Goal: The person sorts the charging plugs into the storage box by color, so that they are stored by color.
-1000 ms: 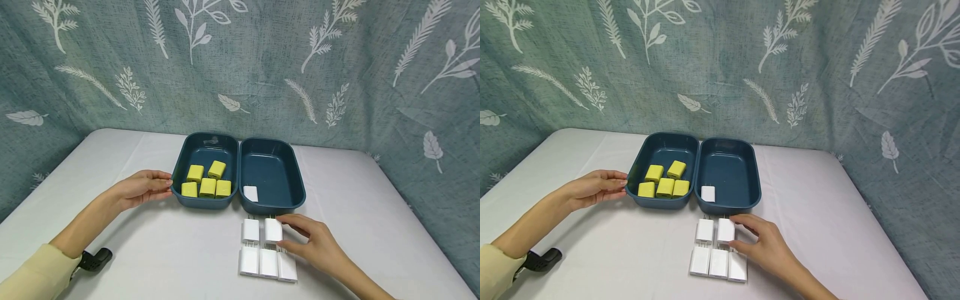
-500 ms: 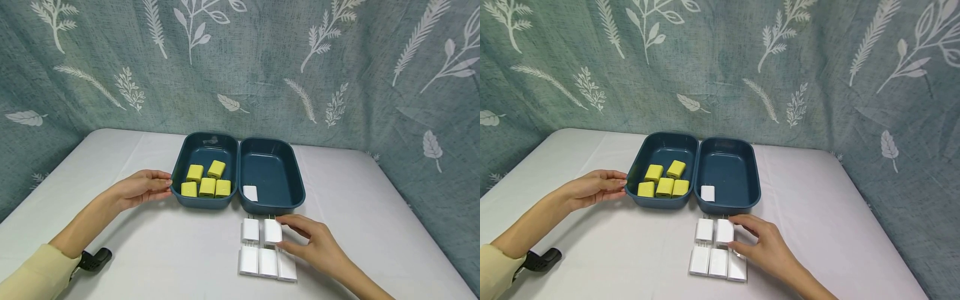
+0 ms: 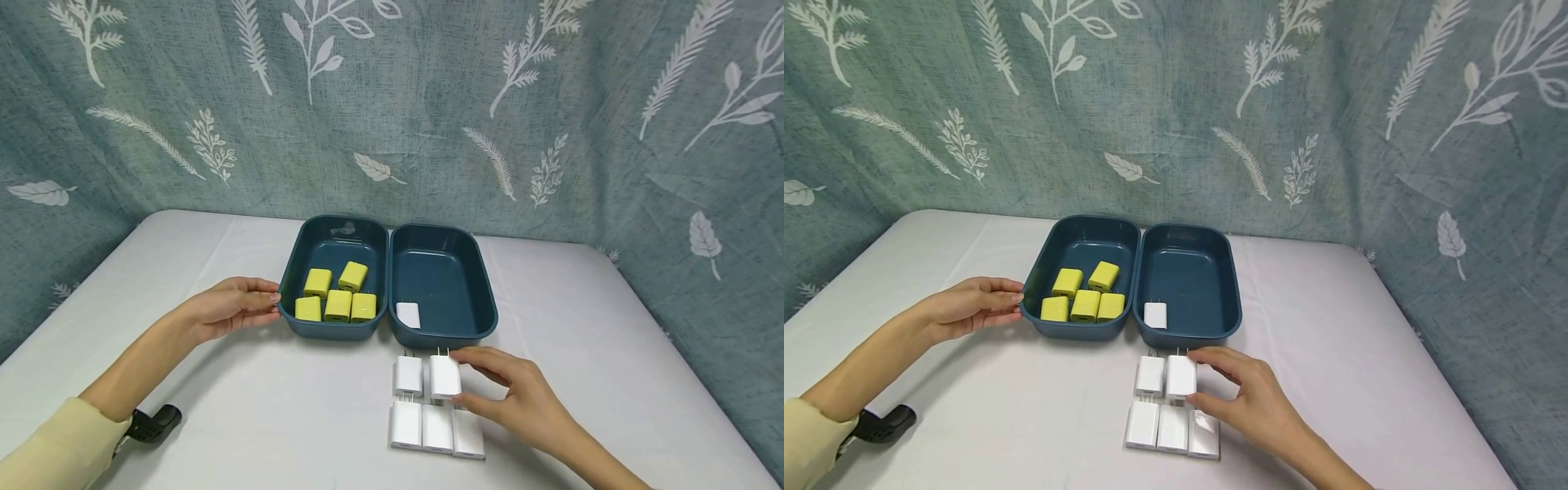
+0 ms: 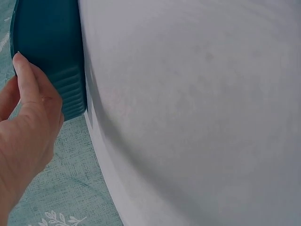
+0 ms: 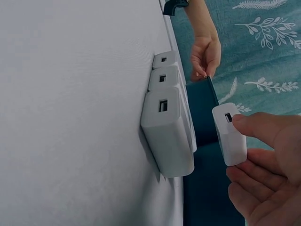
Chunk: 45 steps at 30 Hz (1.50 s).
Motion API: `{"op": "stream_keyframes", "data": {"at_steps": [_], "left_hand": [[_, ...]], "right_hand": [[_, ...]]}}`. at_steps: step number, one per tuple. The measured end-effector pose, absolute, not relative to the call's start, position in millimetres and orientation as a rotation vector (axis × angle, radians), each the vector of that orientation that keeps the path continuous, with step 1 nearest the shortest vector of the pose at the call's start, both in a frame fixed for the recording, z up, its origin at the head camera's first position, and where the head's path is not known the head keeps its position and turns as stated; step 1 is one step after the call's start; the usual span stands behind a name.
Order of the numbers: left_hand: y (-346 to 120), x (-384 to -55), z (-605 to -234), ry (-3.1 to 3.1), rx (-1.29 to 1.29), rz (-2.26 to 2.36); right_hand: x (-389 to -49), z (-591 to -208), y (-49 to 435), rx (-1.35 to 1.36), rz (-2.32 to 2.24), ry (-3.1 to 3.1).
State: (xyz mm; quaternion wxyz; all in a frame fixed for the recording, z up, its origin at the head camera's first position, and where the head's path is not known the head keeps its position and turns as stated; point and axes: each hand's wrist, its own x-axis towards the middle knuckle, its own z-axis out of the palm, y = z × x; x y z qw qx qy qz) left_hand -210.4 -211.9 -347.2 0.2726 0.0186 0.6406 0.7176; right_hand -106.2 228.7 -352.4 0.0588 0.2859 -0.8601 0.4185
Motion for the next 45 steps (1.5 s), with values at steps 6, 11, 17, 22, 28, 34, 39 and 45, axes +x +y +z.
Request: {"op": "stream_keyframes", "data": {"at_steps": [6, 11, 17, 22, 28, 34, 39, 45], "left_hand": [[-212.7, -209.6, -346.4, 1.734, 0.049, 1.927], [-212.8, -210.4, -347.6, 1.733, 0.054, 1.926], [-213.2, -211.0, -348.6, 1.712, 0.047, 1.939], [-213.2, -210.6, -348.4, 1.705, 0.051, 1.942], [-213.3, -210.5, -348.4, 1.707, 0.044, 1.944], [-213.6, -211.2, -349.6, 1.715, 0.046, 1.938], [-213.9, -211.2, -349.8, 1.712, 0.043, 1.942], [-213.3, -211.2, -348.0, 1.714, 0.035, 1.943]], "right_hand": [[-108.3, -348.1, 228.3, 0.863, 1.26, -2.612], [-110.2, -343.4, 229.1, 0.849, 1.268, -2.605], [-112.2, -338.7, 229.7, 0.863, 1.279, -2.583], [-116.0, -336.6, 231.3, 0.87, 1.263, -2.561], [-126.4, -336.0, 234.4, 0.869, 1.278, -2.543], [-137.7, -338.5, 236.7, 0.835, 1.285, -2.551], [-146.9, -339.7, 237.6, 0.826, 1.283, -2.55], [-158.3, -338.8, 237.3, 0.808, 1.283, -2.567]]}}
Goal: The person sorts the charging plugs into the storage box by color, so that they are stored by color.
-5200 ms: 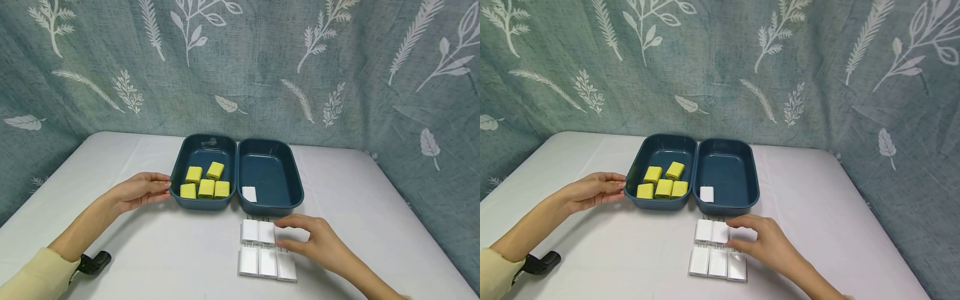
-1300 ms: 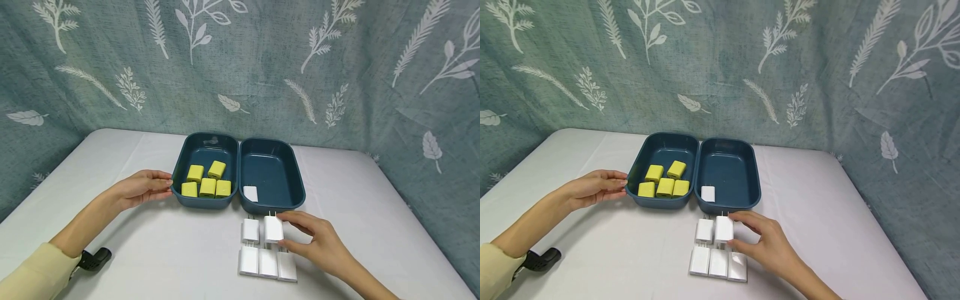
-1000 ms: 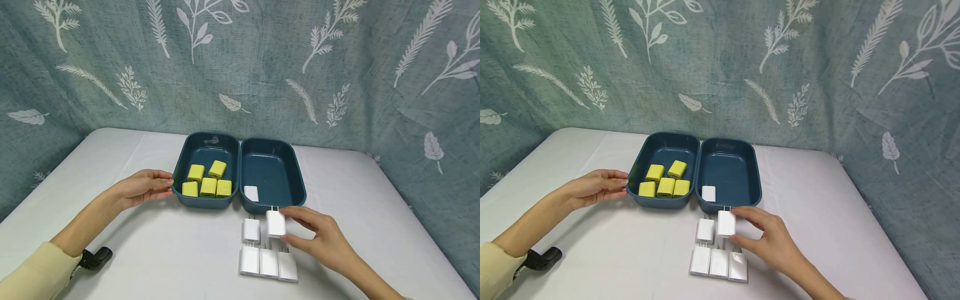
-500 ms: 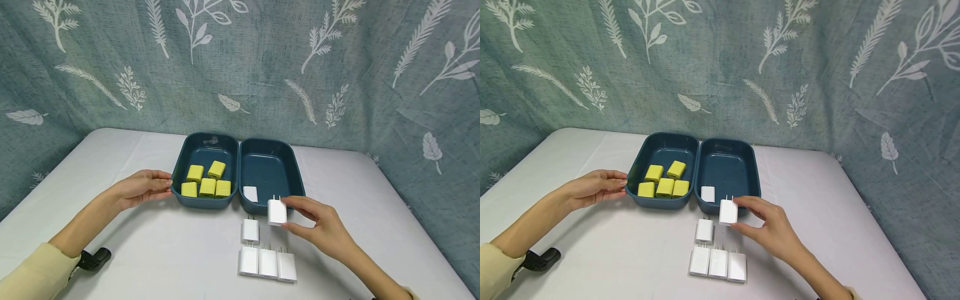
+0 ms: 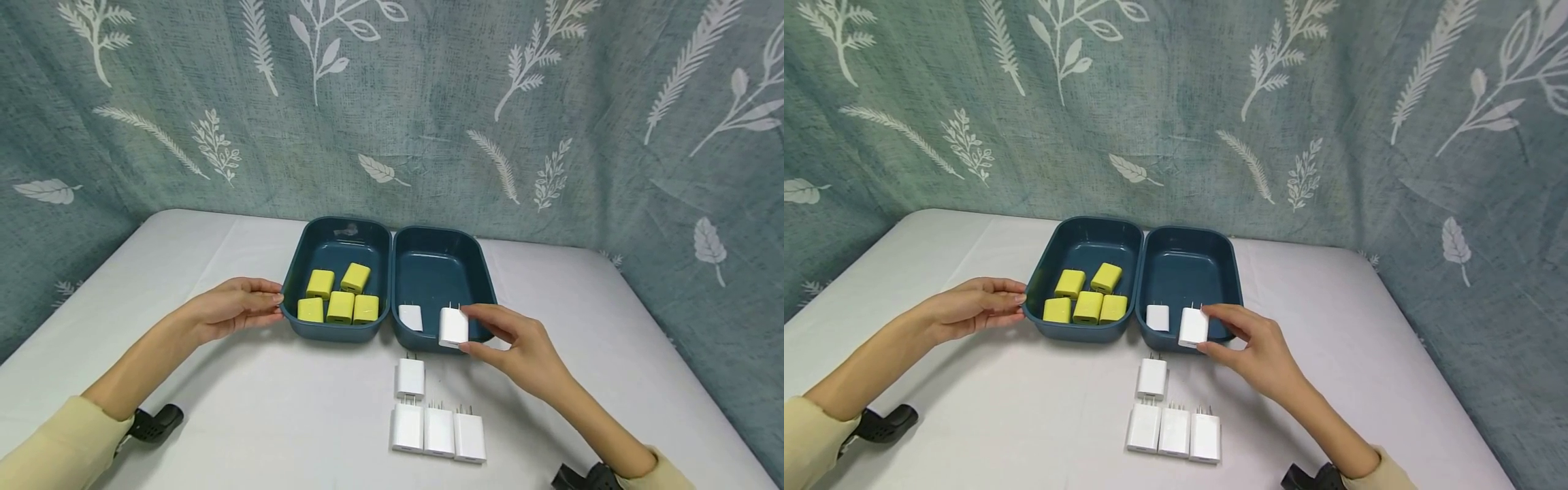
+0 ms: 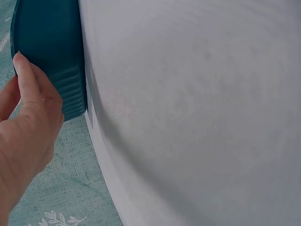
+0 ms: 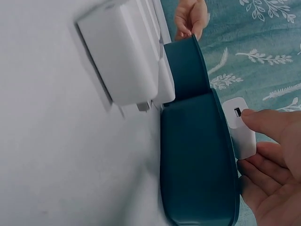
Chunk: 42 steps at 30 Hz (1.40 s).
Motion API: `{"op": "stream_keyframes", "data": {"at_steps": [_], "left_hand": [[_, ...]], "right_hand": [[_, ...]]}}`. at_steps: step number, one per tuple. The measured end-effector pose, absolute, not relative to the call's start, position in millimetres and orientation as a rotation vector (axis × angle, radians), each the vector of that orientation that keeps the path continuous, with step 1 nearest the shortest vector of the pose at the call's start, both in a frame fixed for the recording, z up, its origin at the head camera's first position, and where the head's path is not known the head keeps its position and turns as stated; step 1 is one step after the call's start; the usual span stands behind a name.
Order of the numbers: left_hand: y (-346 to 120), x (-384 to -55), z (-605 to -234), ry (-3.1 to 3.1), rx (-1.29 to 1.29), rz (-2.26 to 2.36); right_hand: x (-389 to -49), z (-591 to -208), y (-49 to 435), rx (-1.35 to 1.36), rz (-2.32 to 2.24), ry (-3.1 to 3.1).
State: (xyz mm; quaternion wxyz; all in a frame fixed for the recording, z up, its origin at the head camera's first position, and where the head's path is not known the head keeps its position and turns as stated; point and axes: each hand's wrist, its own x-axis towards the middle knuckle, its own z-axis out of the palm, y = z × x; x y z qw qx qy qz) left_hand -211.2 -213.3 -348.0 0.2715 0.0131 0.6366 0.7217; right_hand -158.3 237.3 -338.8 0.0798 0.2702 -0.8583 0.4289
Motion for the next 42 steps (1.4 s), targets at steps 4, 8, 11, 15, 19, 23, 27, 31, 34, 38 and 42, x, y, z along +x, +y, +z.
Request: {"op": "stream_keyframes", "data": {"at_steps": [4, 8, 11, 15, 19, 23, 27, 31, 34, 38, 42], "left_hand": [[-212.5, -211.5, -346.9, 1.713, 0.038, 1.944], [-212.1, -212.1, -346.5, 1.71, 0.045, 1.947], [-212.1, -212.4, -346.6, 1.711, 0.046, 1.948], [-212.3, -212.6, -347.1, 1.713, 0.042, 1.949], [-212.5, -212.3, -348.4, 1.716, 0.044, 1.947], [-213.0, -211.9, -349.3, 1.71, 0.037, 1.947], [-213.2, -211.3, -348.8, 1.707, 0.028, 1.946], [-213.2, -210.9, -348.5, 1.712, 0.029, 1.945], [-212.6, -210.7, -348.8, 1.72, 0.035, 1.941], [-212.6, -210.8, -349.4, 1.728, 0.041, 1.936], [-213.9, -211.1, -350.2, 1.725, 0.04, 1.94]], "right_hand": [[-165.2, -337.9, 237.6, 0.79, 1.288, -2.579], [-171.4, -336.4, 236.7, 0.777, 1.259, -2.587], [-175.2, -335.5, 235.1, 0.761, 1.216, -2.6], [-179.6, -335.0, 233.0, 0.744, 1.196, -2.618], [-183.6, -336.1, 231.9, 0.741, 1.216, -2.635], [-188.3, -338.9, 231.6, 0.753, 1.186, -2.653], [-192.1, -339.0, 229.0, 0.768, 1.121, -2.68], [-194.0, -336.4, 224.7, 0.791, 1.036, -2.728], [-194.7, -334.7, 222.2, 0.804, 1.007, -2.76], [-196.8, -334.7, 220.2, 0.829, 1.01, -2.789], [-202.0, -335.4, 218.4, 0.866, 1.0, -2.816]]}}
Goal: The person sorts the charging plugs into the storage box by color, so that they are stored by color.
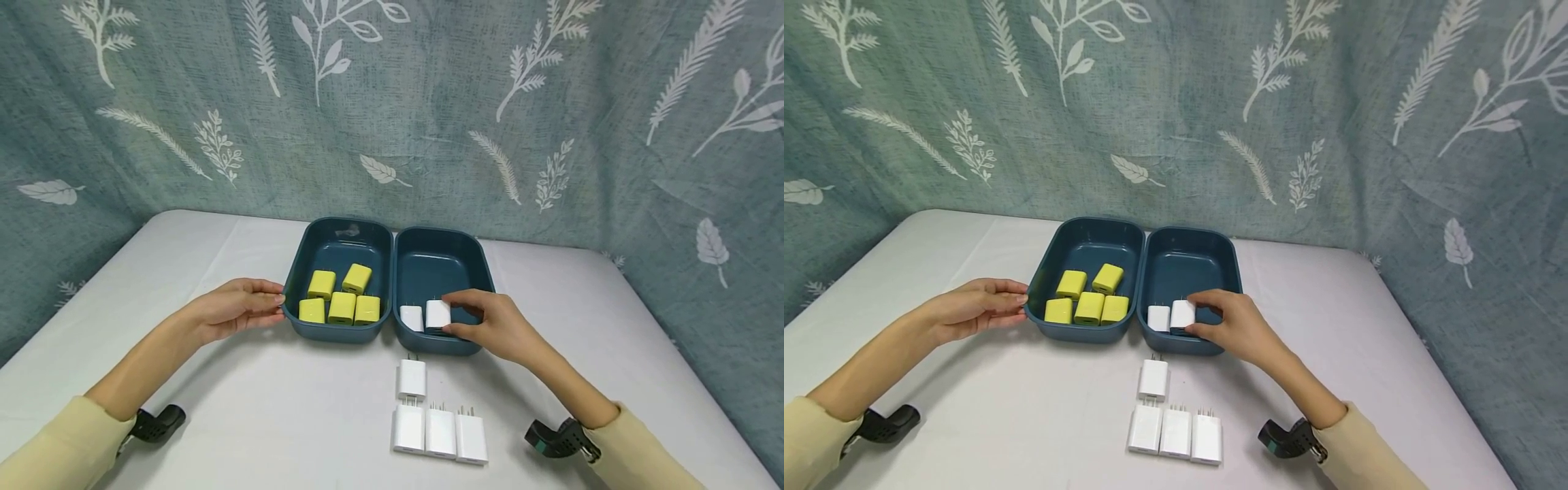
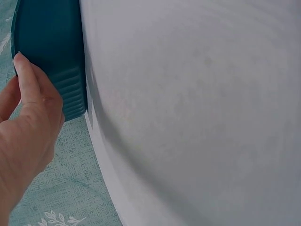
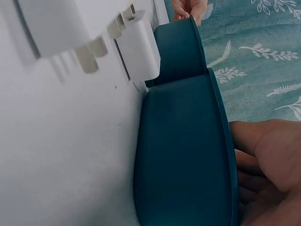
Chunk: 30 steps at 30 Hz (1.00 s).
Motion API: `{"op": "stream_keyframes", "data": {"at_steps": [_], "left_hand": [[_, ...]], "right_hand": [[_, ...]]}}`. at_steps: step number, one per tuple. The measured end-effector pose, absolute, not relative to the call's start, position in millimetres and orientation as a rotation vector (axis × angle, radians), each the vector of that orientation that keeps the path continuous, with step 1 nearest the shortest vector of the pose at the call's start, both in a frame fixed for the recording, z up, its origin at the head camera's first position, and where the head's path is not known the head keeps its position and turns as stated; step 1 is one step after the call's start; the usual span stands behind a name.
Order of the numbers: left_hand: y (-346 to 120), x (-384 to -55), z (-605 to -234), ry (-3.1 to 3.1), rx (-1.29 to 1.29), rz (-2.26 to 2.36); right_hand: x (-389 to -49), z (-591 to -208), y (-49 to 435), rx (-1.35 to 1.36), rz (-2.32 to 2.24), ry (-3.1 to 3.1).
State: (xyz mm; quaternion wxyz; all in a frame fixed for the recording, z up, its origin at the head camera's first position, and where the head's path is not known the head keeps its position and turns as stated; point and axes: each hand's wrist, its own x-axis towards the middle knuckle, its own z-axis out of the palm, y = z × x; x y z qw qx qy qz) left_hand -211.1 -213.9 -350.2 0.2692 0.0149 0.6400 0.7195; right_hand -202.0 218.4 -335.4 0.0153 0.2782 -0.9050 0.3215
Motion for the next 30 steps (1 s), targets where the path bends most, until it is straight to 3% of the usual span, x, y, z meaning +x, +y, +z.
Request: {"op": "stream_keyframes", "data": {"at_steps": [30], "left_hand": [[-211.7, -210.4, -347.4, 1.733, 0.035, 1.937]], "right_hand": [[-212.8, -333.2, 207.0, 0.95, 0.773, -2.947]]}}
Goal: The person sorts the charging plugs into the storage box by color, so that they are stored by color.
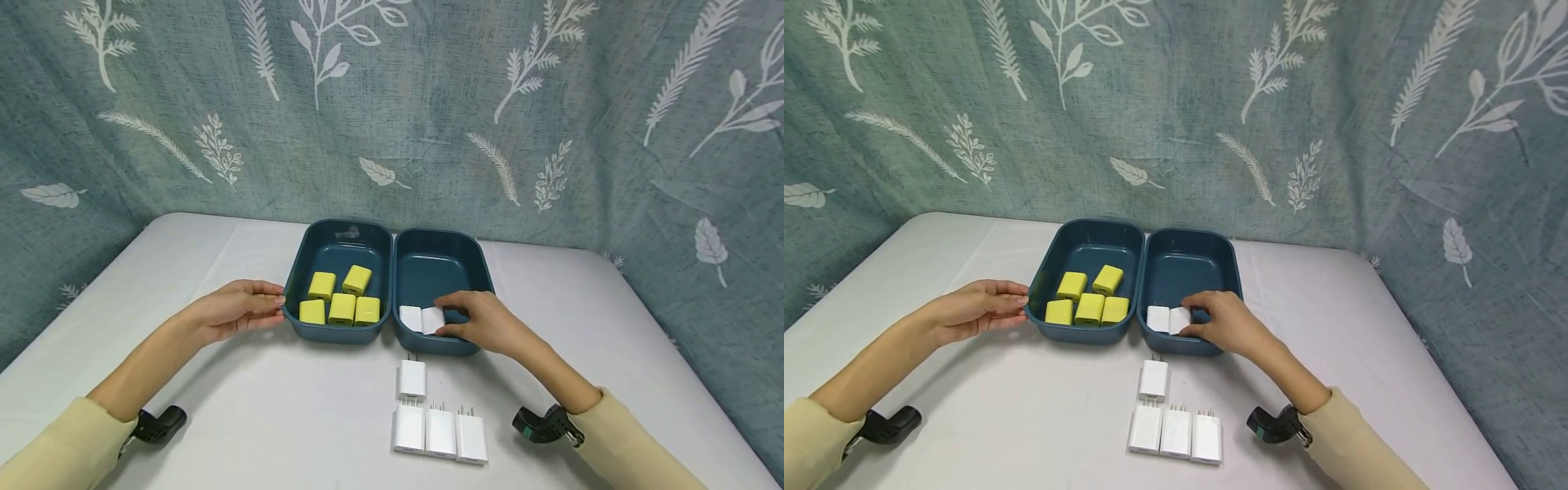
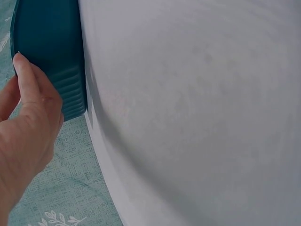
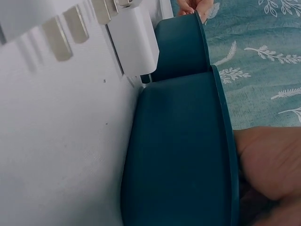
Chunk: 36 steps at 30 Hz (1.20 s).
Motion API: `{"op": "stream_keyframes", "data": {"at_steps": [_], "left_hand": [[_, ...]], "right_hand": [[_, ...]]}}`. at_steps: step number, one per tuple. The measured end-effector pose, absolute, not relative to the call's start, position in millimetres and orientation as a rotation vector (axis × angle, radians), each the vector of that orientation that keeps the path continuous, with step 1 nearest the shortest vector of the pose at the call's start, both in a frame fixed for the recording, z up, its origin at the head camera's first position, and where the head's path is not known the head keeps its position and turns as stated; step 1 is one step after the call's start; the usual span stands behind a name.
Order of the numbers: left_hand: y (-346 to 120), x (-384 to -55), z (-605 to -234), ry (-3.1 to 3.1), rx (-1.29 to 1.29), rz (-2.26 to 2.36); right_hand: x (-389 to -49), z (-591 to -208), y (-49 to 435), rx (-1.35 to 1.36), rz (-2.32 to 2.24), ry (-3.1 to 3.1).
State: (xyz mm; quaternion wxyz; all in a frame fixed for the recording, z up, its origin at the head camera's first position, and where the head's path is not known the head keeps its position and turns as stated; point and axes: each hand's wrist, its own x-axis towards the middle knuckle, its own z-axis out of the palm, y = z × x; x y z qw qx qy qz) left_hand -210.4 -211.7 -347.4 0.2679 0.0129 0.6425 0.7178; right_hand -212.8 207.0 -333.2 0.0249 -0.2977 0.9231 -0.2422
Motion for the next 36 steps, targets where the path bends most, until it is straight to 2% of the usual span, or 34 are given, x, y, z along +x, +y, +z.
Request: {"op": "stream_keyframes", "data": {"at_steps": [9, 22, 36], "left_hand": [[-212.3, -210.3, -348.9, 1.74, 0.033, 1.928], [-212.0, -210.0, -348.9, 1.733, 0.043, 1.936], [-211.9, -208.6, -347.8, 1.729, 0.057, 1.935]], "right_hand": [[-207.1, -329.4, 205.8, -0.932, -0.797, 2.9], [-177.6, -318.8, 207.5, -0.895, -1.005, 2.977], [-146.8, -309.6, 203.8, -1.048, -1.086, 2.92]]}}
